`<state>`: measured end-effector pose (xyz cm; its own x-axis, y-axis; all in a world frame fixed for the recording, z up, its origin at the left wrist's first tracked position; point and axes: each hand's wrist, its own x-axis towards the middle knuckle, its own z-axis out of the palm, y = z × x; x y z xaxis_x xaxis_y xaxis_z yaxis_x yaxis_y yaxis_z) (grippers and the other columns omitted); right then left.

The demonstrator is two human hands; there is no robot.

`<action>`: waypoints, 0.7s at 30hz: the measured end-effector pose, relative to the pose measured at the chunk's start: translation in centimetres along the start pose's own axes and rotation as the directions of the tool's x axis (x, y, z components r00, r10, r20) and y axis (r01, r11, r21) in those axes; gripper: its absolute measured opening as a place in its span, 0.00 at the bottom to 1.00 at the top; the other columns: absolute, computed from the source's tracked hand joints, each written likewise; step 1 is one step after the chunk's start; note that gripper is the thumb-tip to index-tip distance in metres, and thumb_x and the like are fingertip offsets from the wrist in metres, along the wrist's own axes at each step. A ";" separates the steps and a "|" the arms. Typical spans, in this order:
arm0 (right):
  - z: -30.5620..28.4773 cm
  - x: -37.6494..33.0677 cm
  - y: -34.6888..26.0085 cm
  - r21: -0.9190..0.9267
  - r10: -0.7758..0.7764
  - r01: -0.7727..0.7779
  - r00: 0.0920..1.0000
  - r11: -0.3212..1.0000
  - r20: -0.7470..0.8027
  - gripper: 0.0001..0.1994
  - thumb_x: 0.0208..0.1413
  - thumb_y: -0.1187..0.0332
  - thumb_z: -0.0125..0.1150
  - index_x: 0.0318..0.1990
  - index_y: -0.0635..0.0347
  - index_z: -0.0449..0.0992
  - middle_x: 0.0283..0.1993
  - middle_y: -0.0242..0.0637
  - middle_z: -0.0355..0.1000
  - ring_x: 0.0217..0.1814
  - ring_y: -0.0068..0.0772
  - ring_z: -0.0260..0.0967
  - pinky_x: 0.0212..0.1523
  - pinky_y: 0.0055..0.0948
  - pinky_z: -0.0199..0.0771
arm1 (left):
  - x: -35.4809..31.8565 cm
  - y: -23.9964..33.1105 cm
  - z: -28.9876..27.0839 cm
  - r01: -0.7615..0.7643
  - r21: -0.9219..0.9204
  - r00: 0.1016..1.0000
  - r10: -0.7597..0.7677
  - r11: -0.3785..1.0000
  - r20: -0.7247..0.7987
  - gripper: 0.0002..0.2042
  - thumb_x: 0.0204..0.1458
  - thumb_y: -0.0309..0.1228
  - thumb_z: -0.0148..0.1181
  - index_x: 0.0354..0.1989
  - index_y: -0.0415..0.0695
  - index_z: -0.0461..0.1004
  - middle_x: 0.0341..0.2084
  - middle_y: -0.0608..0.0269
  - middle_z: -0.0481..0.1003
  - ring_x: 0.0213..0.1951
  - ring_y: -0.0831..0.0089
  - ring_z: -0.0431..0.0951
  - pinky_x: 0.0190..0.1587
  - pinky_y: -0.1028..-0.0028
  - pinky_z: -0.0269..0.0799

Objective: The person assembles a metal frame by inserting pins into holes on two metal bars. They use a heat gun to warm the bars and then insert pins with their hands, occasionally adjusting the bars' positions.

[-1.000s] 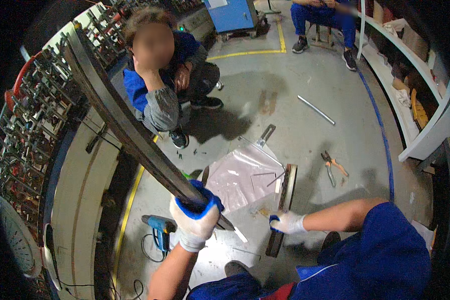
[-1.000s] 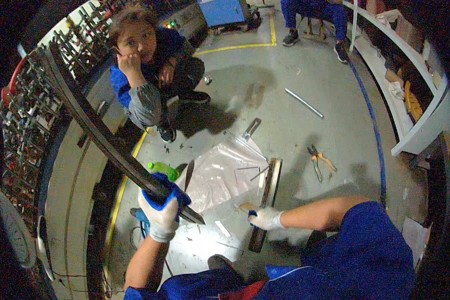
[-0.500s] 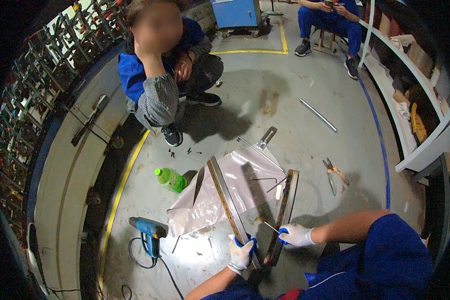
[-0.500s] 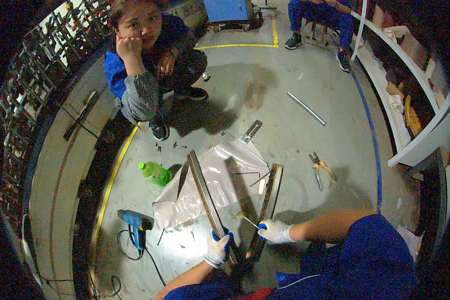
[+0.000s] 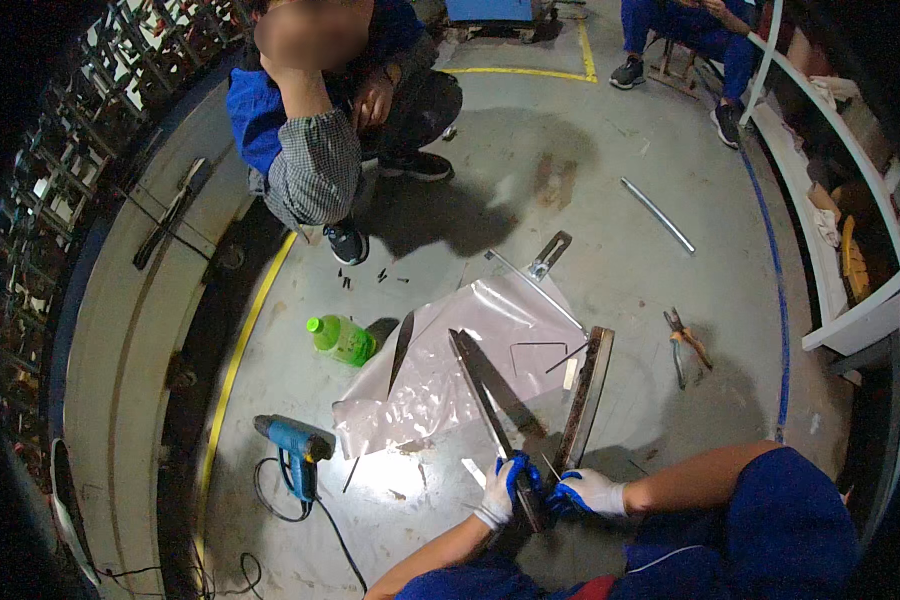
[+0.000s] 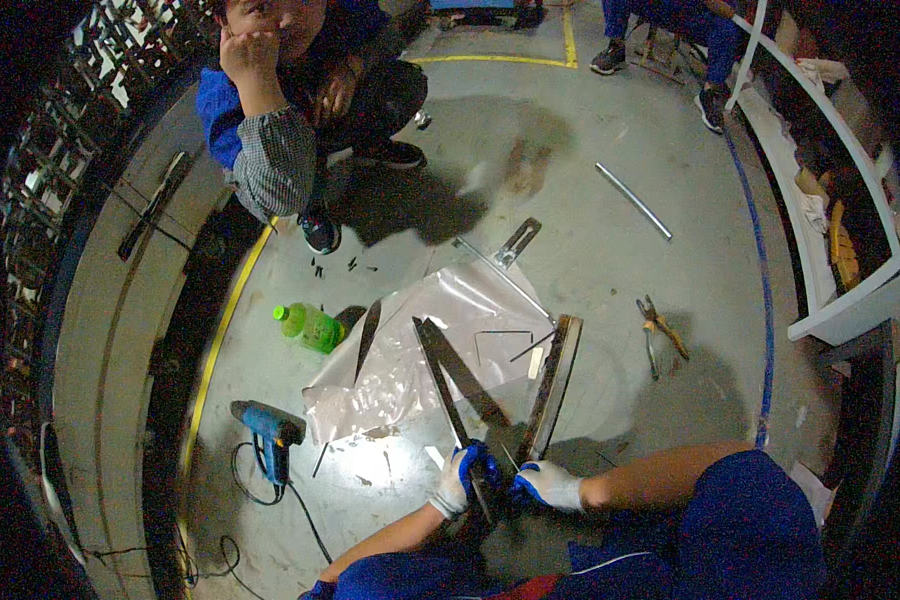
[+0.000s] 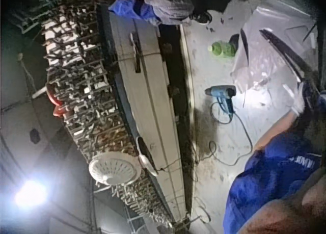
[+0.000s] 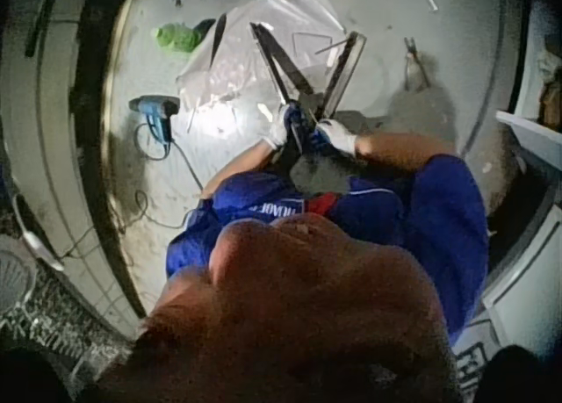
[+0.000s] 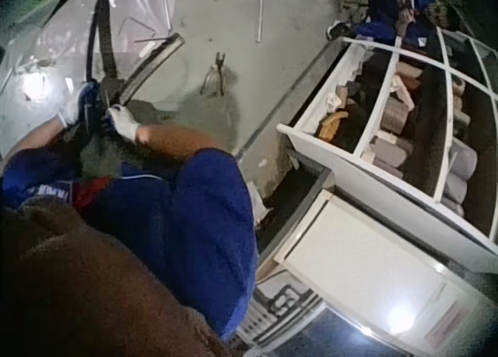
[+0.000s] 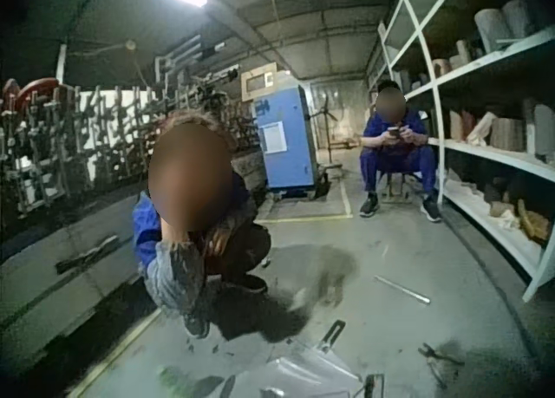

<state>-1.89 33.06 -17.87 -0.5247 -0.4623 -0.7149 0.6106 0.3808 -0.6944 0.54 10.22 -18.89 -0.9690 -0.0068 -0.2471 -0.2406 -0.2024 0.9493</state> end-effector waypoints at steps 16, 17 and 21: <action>0.4 -2.9 -3.5 -0.428 0.088 -0.135 0.988 0.894 -0.127 0.25 0.67 0.47 0.52 0.56 0.60 0.77 0.50 0.59 0.79 0.52 0.60 0.78 0.53 0.50 0.76 | -1.9 -4.9 -1.8 0.201 0.622 0.947 -0.313 0.757 0.075 0.23 0.59 0.48 0.63 0.50 0.39 0.81 0.35 0.47 0.84 0.36 0.53 0.86 0.41 0.57 0.82; 0.1 -2.8 -3.2 -0.461 0.097 -0.157 0.984 0.873 -0.151 0.25 0.67 0.46 0.51 0.58 0.58 0.76 0.51 0.59 0.79 0.53 0.60 0.78 0.54 0.51 0.76 | -1.7 -3.7 -0.6 0.207 0.698 0.926 -0.367 0.685 0.086 0.25 0.57 0.50 0.62 0.51 0.40 0.80 0.36 0.44 0.84 0.37 0.52 0.86 0.43 0.56 0.81; -1.0 -2.9 -4.3 -0.577 0.252 -0.312 0.950 0.755 -0.185 0.27 0.67 0.43 0.50 0.63 0.52 0.72 0.53 0.60 0.77 0.54 0.60 0.77 0.56 0.53 0.75 | -0.3 6.0 2.0 0.296 0.781 0.843 -0.535 0.550 0.057 0.29 0.52 0.51 0.63 0.57 0.45 0.77 0.41 0.38 0.82 0.43 0.45 0.85 0.50 0.52 0.80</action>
<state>-3.54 33.60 -12.89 -0.4540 -0.1954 -0.8693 0.2827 0.8937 -0.3485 -0.70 10.91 -12.69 -0.6916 0.1579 -0.7048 -0.4635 0.6514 0.6008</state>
